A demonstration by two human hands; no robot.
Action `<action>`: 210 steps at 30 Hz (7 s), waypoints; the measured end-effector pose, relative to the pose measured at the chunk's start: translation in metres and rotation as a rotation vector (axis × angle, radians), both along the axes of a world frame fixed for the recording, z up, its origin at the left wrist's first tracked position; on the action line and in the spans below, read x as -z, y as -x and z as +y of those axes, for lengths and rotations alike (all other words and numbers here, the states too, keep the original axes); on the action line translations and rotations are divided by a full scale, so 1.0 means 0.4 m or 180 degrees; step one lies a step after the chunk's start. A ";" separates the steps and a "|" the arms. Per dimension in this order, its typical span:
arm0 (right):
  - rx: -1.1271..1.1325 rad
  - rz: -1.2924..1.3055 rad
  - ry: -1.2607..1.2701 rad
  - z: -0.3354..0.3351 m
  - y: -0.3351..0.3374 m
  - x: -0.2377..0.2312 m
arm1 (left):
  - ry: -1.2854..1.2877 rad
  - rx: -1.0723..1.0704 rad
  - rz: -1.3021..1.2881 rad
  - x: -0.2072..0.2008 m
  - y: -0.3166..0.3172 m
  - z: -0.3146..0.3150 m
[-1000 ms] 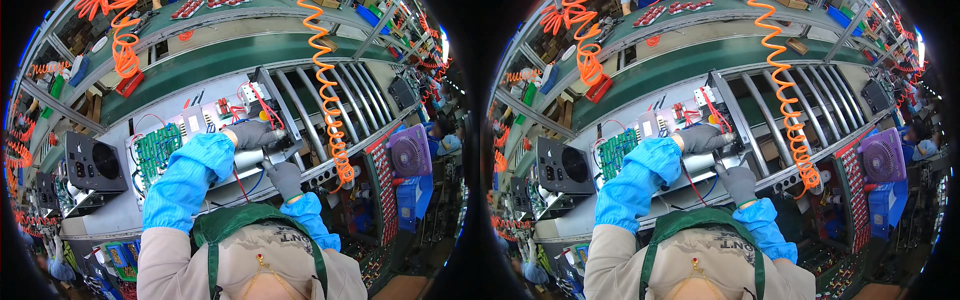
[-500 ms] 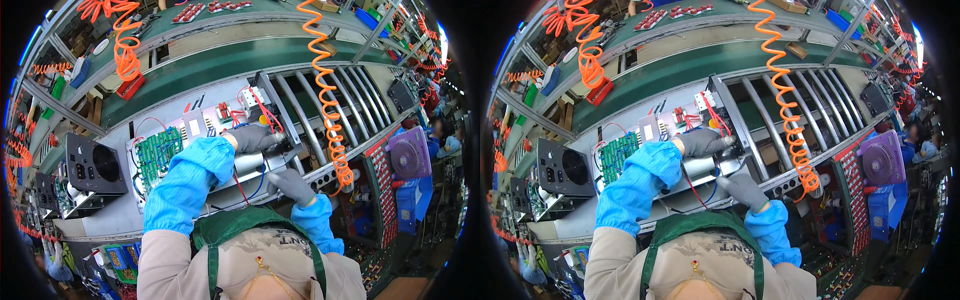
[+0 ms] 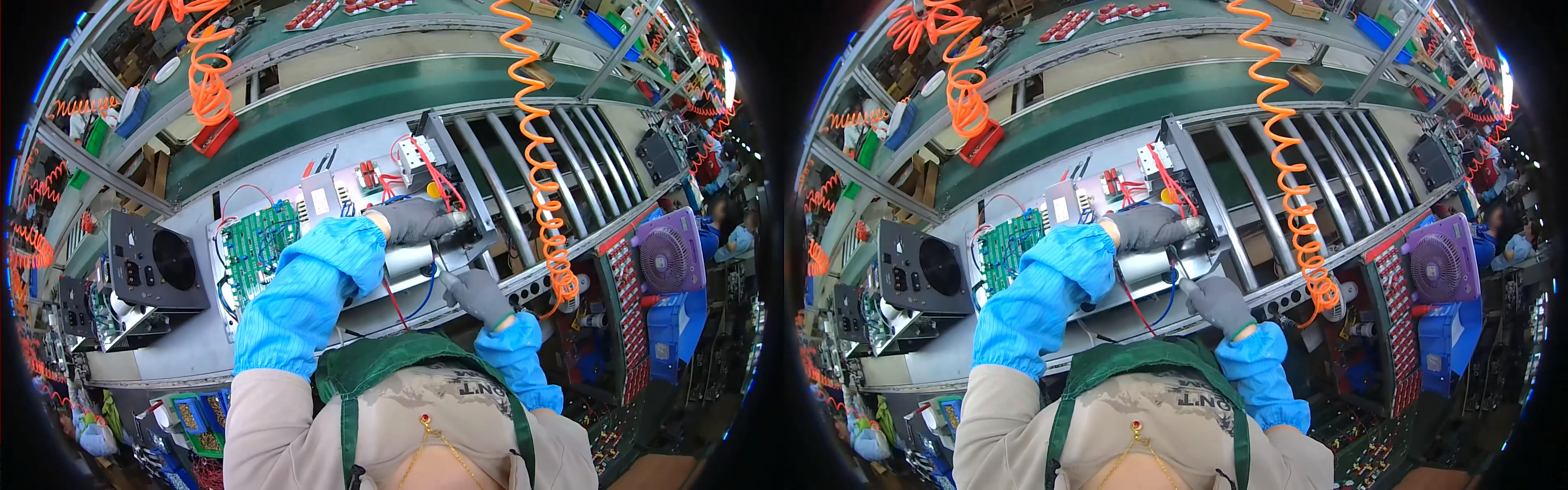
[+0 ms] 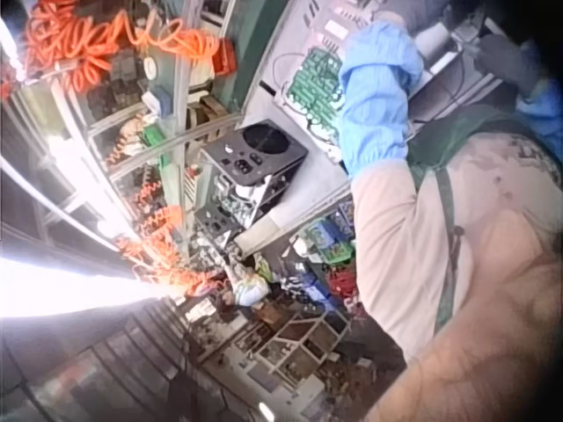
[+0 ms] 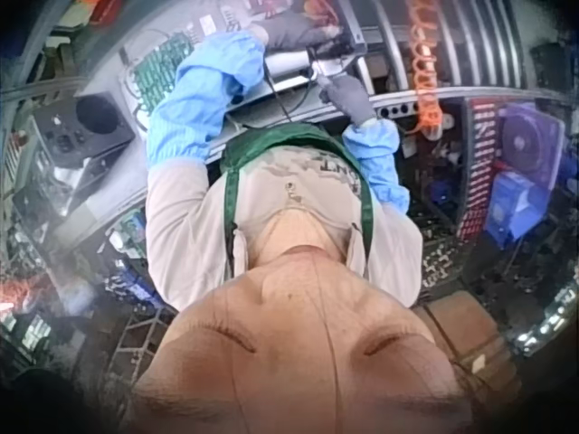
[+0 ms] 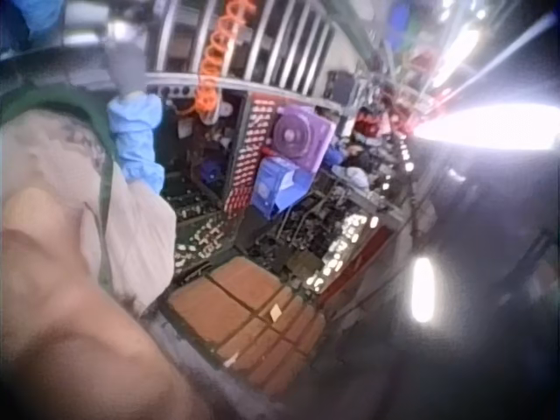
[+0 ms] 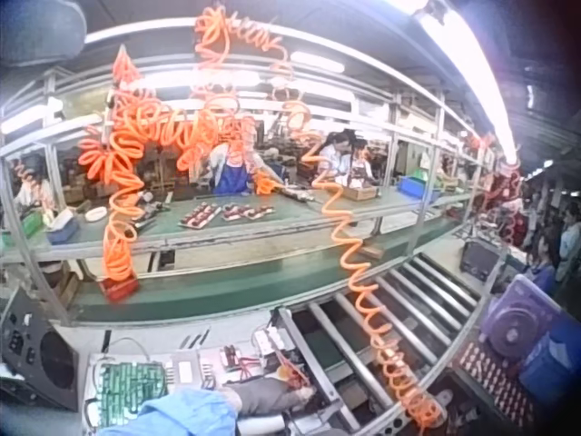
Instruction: The person assembles an electronic device on a factory workbench. They use a pneumatic screwdriver to secure components, a red-handled tool to strip wire ends, and a wrench to tighten connections. The person handles various colored wires and circuit boards throughout the process.
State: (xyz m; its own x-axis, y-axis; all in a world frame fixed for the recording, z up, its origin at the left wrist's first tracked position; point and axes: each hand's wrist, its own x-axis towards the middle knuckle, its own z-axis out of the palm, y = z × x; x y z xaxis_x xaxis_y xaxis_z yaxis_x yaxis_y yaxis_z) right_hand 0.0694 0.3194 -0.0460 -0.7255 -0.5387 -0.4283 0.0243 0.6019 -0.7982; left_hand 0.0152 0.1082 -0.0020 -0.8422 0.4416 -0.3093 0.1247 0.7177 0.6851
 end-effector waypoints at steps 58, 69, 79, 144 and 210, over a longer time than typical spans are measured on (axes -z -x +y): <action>0.0195 -0.1401 0.1866 0.041 0.014 -0.041 | -0.0126 0.0165 0.0024 -0.009 -0.008 -0.010; -0.0256 -0.0352 0.0795 0.015 -0.022 -0.032 | -0.0168 0.0123 0.0092 0.007 -0.012 -0.003; 0.0452 0.0160 -0.0759 -0.067 0.016 0.021 | 0.0173 0.0127 0.0026 -0.012 -0.005 -0.006; -0.0293 0.0367 0.0623 -0.005 -0.016 -0.083 | -0.0015 0.0078 0.0228 0.025 0.002 -0.007; -0.0224 0.3722 0.0755 -0.028 -0.046 -0.150 | 0.0348 0.0859 0.0844 0.028 -0.025 -0.017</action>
State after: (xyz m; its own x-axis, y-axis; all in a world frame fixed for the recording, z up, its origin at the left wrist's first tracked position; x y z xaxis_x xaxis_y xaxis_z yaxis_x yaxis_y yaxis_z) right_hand 0.0878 0.3084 0.0139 -0.5751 -0.5695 0.5873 -0.8180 0.4073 -0.4061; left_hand 0.0253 0.1014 -0.0131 -0.7573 0.6346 -0.1541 0.4813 0.7018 0.5252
